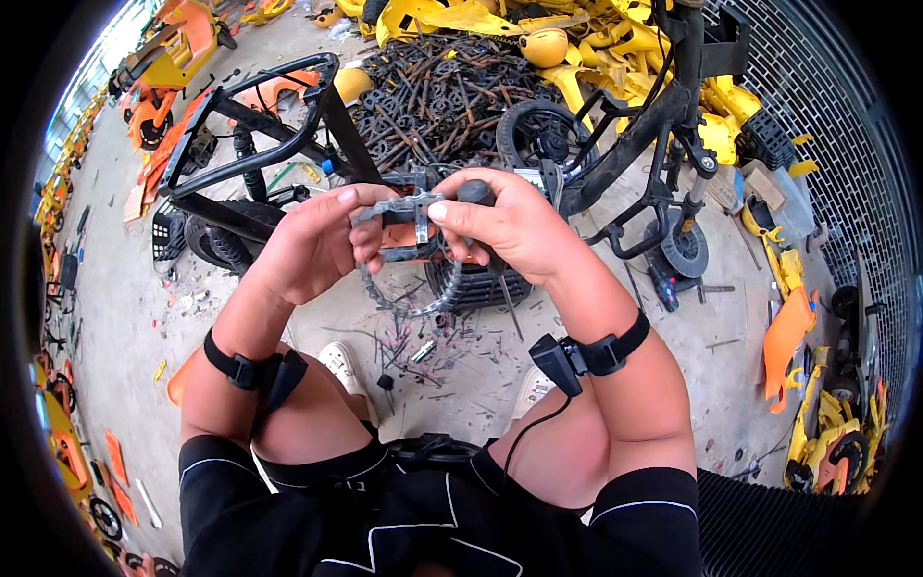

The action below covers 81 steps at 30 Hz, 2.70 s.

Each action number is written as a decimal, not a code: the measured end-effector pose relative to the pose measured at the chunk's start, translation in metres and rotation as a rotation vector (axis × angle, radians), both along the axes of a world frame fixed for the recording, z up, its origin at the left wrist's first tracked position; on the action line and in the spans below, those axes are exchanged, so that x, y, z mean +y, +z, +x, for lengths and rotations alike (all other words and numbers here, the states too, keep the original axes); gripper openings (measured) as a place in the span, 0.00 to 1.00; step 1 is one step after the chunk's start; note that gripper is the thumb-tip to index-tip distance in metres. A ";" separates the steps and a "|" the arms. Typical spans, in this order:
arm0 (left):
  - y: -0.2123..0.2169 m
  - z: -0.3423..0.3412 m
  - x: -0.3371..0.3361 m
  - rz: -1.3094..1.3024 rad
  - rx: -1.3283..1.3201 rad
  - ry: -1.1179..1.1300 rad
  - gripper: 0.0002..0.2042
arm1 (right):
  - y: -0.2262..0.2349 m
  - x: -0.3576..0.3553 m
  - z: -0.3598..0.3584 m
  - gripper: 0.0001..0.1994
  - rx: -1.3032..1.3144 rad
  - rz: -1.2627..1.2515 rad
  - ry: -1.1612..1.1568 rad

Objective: The person handles a white plastic chain and then uses a screwdriver to connect electrical wires and terminals on a motorcycle frame while sitting on the floor.

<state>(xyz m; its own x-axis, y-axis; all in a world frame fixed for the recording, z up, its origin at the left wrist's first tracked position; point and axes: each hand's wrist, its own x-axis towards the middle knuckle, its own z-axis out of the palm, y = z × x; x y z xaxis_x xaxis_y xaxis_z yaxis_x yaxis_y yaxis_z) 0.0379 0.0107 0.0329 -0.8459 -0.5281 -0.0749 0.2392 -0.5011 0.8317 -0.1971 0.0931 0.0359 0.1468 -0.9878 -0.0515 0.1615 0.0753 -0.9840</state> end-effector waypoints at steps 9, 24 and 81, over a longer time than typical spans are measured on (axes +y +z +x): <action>-0.008 -0.011 0.003 -0.819 -0.225 0.238 0.13 | -0.001 -0.003 -0.002 0.09 0.335 -0.277 -0.127; -0.023 -0.029 0.017 -0.787 -0.303 0.309 0.11 | 0.107 0.066 -0.068 0.10 -0.486 -0.895 -0.396; -0.037 -0.052 0.025 -1.588 -0.387 0.427 0.11 | 0.100 0.070 -0.105 0.06 -0.500 -0.803 -0.083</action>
<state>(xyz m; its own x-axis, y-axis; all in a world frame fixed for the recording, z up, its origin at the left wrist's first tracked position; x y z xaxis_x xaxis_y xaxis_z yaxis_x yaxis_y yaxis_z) -0.0137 0.0358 -0.0041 -0.6938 -0.4497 0.5625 -0.1973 0.8699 0.4521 -0.3019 0.1631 0.1359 -0.1040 -0.7091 0.6974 0.5524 -0.6243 -0.5523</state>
